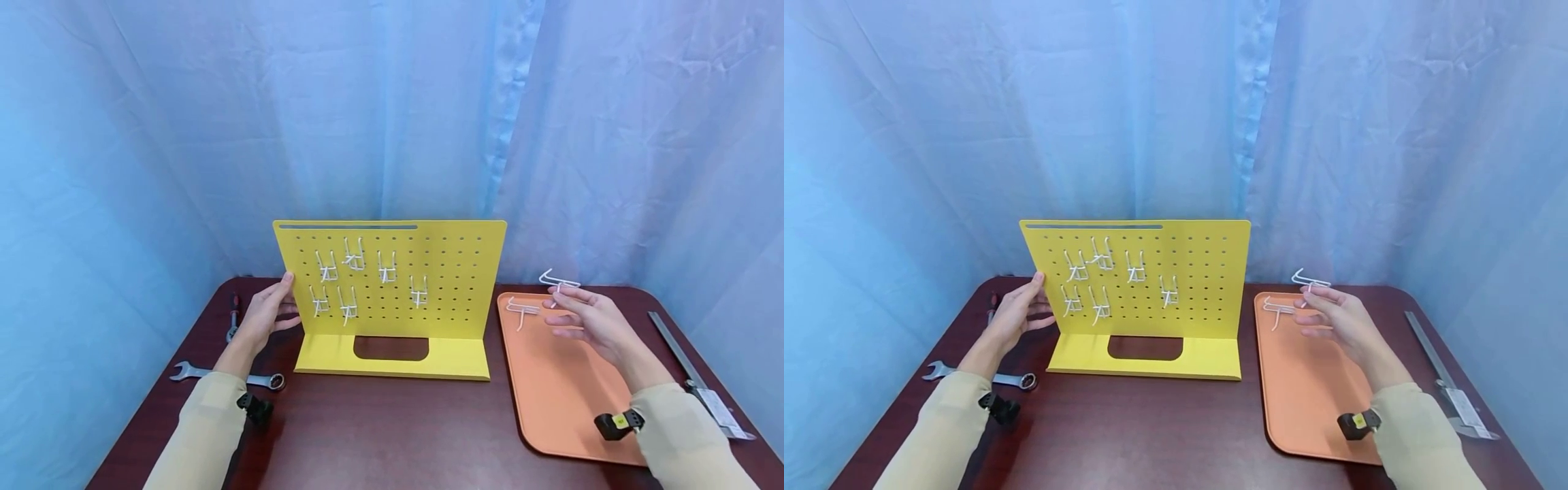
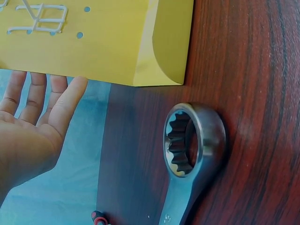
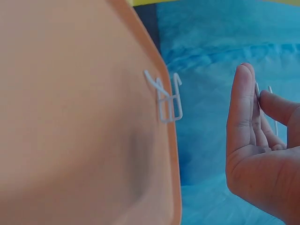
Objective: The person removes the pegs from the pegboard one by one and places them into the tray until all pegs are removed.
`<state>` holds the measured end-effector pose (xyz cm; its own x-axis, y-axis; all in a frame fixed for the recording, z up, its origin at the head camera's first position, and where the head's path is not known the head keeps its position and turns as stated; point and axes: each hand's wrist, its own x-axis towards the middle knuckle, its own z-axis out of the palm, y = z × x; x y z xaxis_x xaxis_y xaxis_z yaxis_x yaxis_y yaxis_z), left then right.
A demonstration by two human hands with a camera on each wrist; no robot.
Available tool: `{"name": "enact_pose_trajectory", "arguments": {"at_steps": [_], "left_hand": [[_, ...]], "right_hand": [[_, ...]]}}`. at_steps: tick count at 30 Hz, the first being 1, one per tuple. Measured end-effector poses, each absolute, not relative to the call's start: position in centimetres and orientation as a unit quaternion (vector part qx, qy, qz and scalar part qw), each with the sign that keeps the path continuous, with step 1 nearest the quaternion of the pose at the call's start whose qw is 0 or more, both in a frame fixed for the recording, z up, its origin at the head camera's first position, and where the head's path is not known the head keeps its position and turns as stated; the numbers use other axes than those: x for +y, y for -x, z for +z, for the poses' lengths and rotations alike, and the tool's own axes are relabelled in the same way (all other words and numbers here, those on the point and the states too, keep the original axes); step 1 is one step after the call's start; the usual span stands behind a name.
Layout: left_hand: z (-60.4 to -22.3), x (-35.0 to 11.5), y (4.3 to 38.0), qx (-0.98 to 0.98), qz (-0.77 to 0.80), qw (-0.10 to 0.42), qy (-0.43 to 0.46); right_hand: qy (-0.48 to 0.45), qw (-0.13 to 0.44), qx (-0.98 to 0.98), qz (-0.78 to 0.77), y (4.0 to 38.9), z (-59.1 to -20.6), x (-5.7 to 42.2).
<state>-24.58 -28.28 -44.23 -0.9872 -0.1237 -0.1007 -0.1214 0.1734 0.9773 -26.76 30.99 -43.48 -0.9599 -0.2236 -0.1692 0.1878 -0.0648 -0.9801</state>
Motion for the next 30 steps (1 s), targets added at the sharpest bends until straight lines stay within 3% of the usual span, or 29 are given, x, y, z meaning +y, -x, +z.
{"name": "enact_pose_trajectory", "arguments": {"at_steps": [30], "left_hand": [[-44.0,-28.2,24.4,-0.764,-0.641,0.000,-0.070]], "right_hand": [[-0.045,0.193,0.734,-0.649,29.5,-48.7,32.9]]}}
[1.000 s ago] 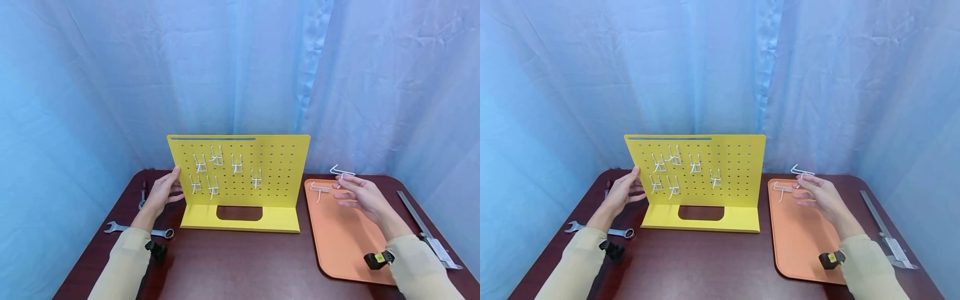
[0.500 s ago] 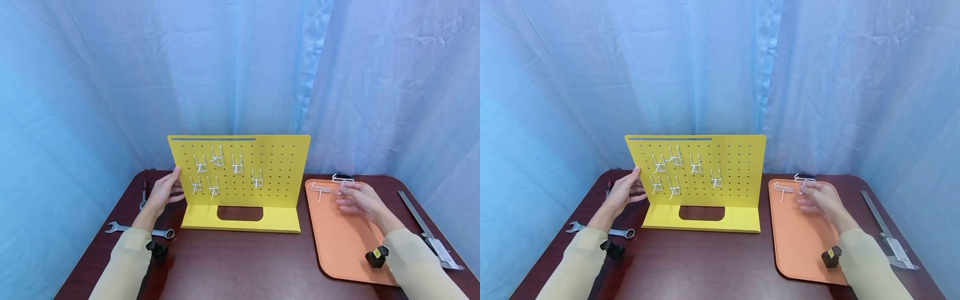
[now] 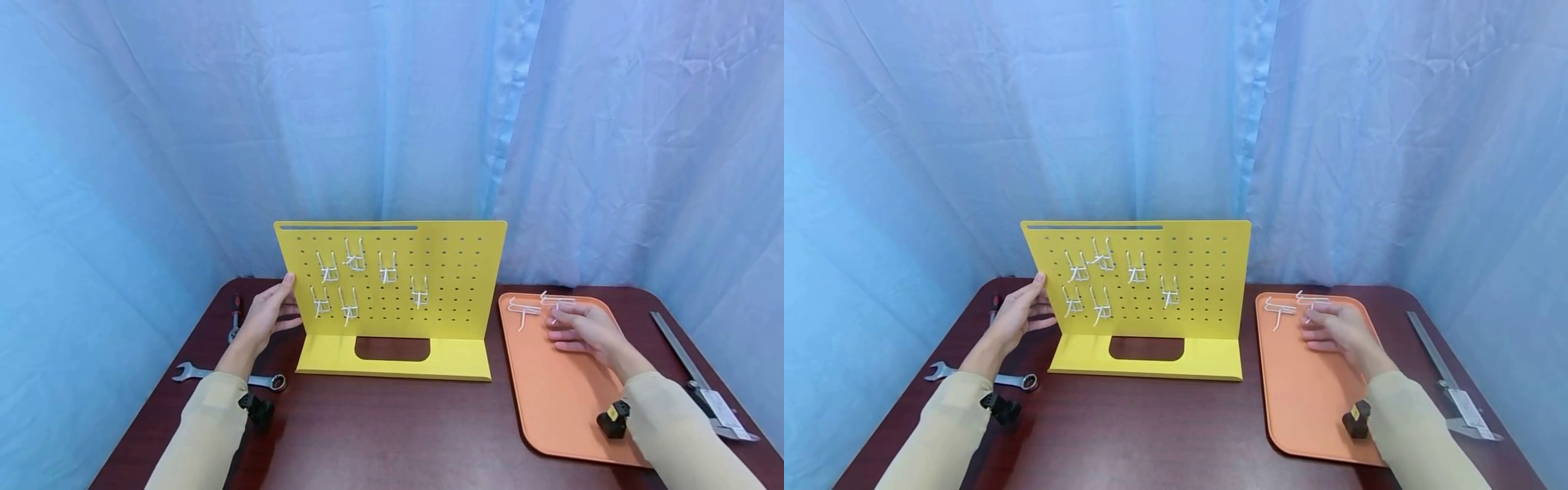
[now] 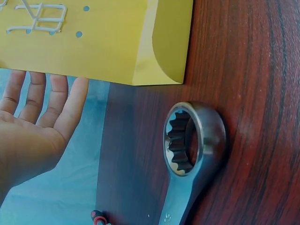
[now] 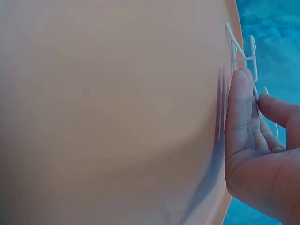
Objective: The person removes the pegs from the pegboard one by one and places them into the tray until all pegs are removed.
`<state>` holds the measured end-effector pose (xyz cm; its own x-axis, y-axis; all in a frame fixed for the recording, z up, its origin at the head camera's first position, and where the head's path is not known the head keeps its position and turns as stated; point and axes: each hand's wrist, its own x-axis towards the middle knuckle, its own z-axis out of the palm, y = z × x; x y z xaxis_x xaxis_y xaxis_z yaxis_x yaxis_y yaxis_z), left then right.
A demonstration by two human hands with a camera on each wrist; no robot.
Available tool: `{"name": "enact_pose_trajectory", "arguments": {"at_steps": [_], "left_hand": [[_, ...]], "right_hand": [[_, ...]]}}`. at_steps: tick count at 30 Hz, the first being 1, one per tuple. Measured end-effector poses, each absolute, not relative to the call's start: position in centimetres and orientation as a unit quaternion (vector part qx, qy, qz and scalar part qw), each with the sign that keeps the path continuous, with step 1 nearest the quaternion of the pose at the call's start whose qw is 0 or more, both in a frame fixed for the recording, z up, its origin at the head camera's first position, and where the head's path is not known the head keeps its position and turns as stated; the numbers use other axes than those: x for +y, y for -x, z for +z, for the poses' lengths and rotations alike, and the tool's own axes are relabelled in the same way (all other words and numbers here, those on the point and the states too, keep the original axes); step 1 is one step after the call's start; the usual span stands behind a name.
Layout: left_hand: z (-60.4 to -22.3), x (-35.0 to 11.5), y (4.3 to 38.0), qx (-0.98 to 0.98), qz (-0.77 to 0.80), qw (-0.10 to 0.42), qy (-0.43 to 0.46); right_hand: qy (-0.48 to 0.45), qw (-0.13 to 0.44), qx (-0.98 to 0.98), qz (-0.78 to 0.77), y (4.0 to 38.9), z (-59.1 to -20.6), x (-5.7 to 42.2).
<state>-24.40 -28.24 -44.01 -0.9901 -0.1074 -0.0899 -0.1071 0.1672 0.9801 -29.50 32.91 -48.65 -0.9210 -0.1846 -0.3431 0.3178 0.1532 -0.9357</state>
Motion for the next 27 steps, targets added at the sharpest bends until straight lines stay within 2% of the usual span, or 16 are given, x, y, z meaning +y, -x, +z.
{"name": "enact_pose_trajectory", "arguments": {"at_steps": [27], "left_hand": [[-44.16,-28.48,24.50,-0.761,-0.644,-0.011,-0.078]], "right_hand": [[-0.054,0.203,0.734,-0.646,29.53,-49.56,32.20]]}}
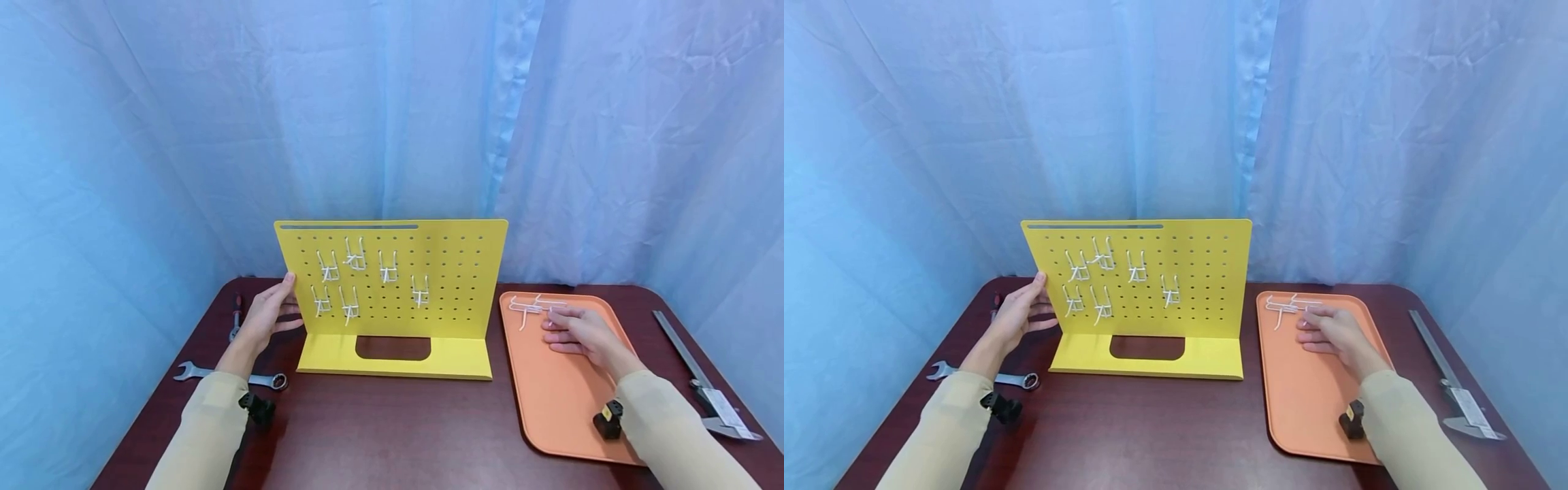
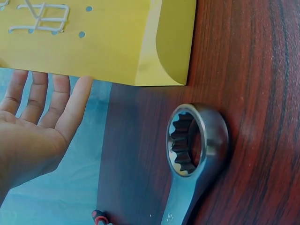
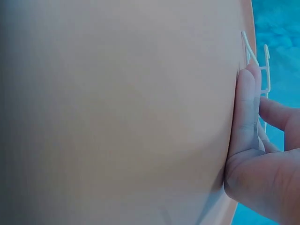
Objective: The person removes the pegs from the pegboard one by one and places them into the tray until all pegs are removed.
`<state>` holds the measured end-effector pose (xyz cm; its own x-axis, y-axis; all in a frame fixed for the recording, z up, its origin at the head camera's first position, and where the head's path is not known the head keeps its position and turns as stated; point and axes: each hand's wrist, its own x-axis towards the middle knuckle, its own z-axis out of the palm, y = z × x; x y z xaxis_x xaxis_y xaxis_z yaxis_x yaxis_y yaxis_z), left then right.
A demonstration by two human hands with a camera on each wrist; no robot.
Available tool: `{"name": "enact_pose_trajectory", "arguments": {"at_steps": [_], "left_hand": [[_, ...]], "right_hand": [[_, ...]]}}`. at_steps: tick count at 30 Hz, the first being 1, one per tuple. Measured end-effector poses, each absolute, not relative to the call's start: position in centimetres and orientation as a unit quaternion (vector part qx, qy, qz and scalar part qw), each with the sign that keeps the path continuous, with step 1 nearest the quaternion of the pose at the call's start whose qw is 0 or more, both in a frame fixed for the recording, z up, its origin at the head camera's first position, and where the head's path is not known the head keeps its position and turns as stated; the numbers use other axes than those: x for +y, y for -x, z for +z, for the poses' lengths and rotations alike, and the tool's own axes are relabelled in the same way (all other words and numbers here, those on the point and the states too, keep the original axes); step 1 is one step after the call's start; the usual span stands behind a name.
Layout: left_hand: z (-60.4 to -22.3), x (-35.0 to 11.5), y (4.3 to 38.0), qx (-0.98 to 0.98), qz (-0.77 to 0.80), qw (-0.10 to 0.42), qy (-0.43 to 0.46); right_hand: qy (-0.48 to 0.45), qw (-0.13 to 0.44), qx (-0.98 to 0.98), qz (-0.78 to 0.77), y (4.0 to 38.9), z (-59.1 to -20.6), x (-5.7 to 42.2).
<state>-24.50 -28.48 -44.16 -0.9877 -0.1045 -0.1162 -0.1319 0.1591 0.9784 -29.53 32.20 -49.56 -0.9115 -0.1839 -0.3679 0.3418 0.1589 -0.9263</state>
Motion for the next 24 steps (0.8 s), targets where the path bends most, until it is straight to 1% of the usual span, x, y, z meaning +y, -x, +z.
{"name": "enact_pose_trajectory", "arguments": {"at_steps": [11,21,24], "left_hand": [[-44.0,-28.2,24.3,0.760,0.645,0.013,0.078],[-43.9,-28.4,24.0,0.764,0.640,0.014,0.077],[-43.9,-28.2,24.3,0.762,0.643,0.017,0.075]], "right_hand": [[-0.073,0.210,0.746,-0.628,29.1,-49.1,32.5],[-0.047,0.236,0.729,-0.640,28.9,-49.0,33.1],[-0.049,0.233,0.729,-0.642,28.6,-48.9,33.4]]}}
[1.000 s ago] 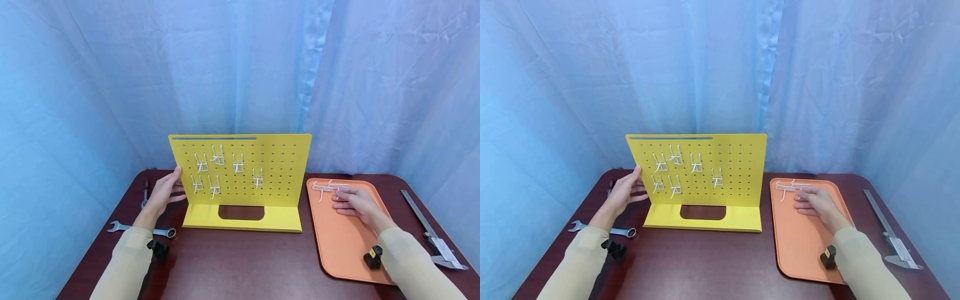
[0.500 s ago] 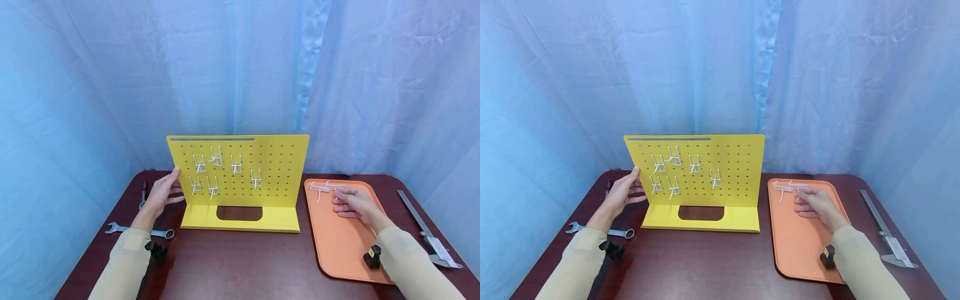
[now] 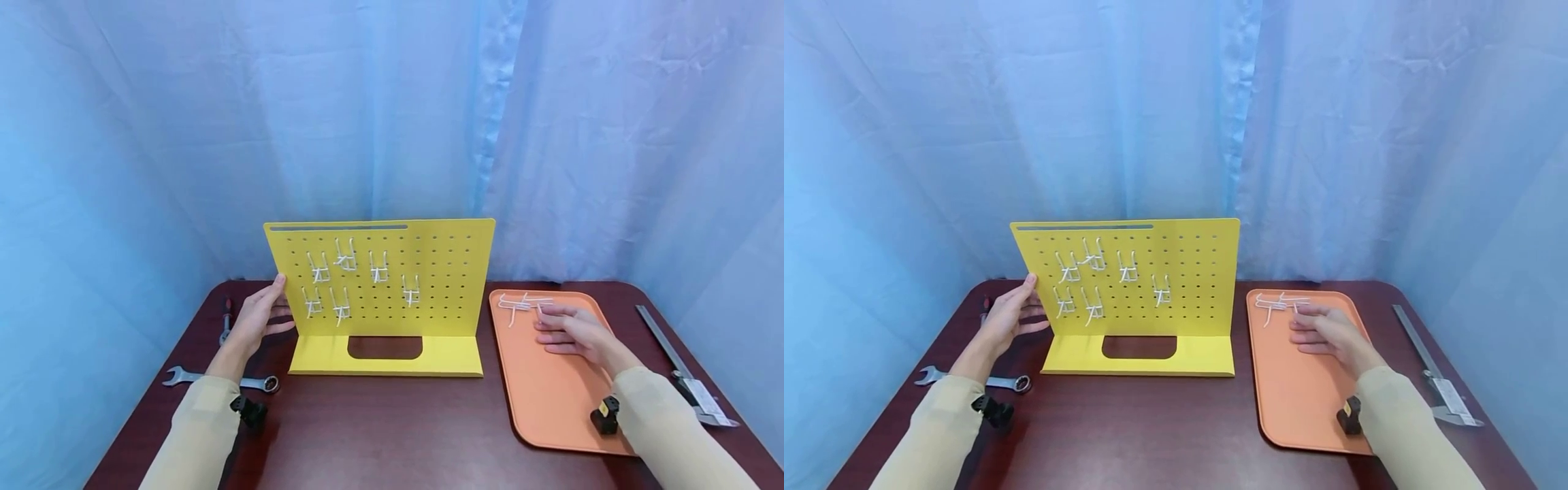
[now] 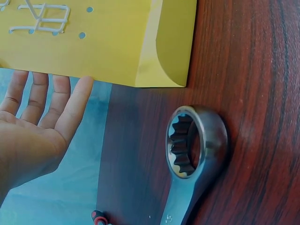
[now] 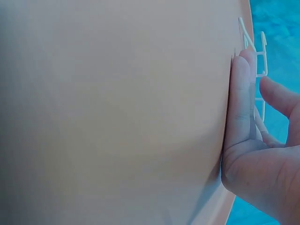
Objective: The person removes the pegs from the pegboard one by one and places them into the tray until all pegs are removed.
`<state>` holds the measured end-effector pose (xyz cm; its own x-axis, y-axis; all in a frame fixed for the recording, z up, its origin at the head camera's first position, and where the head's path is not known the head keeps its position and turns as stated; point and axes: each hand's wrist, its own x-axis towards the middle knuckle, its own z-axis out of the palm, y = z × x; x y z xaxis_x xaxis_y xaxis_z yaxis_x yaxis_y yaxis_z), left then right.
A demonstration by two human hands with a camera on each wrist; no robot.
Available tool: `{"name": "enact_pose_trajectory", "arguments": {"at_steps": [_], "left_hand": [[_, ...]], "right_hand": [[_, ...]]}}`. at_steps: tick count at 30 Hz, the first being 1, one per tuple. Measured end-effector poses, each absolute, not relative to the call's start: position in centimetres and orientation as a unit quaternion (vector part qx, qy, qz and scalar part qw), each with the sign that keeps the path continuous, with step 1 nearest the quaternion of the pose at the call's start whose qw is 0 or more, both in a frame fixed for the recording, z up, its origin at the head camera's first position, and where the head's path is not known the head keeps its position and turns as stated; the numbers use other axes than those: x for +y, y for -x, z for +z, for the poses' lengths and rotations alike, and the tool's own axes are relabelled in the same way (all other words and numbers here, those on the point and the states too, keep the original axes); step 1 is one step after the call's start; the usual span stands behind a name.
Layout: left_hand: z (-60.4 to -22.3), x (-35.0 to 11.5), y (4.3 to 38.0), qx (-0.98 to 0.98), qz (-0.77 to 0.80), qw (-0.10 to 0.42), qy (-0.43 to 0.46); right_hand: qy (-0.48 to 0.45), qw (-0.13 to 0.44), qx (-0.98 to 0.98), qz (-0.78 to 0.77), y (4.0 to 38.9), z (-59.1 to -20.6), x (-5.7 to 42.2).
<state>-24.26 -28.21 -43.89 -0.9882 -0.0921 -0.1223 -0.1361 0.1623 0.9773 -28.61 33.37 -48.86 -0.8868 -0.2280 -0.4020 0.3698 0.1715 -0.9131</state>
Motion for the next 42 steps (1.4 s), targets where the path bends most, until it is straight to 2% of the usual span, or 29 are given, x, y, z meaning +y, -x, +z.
{"name": "enact_pose_trajectory", "arguments": {"at_steps": [23,42], "left_hand": [[-44.26,-28.44,24.45,0.766,0.638,0.013,0.078],[-43.92,-28.18,24.10,0.762,0.643,0.011,0.075]], "right_hand": [[-0.069,0.227,0.738,-0.632,28.41,-48.83,33.12],[-0.041,0.221,0.742,-0.632,27.59,-48.54,32.94]]}}
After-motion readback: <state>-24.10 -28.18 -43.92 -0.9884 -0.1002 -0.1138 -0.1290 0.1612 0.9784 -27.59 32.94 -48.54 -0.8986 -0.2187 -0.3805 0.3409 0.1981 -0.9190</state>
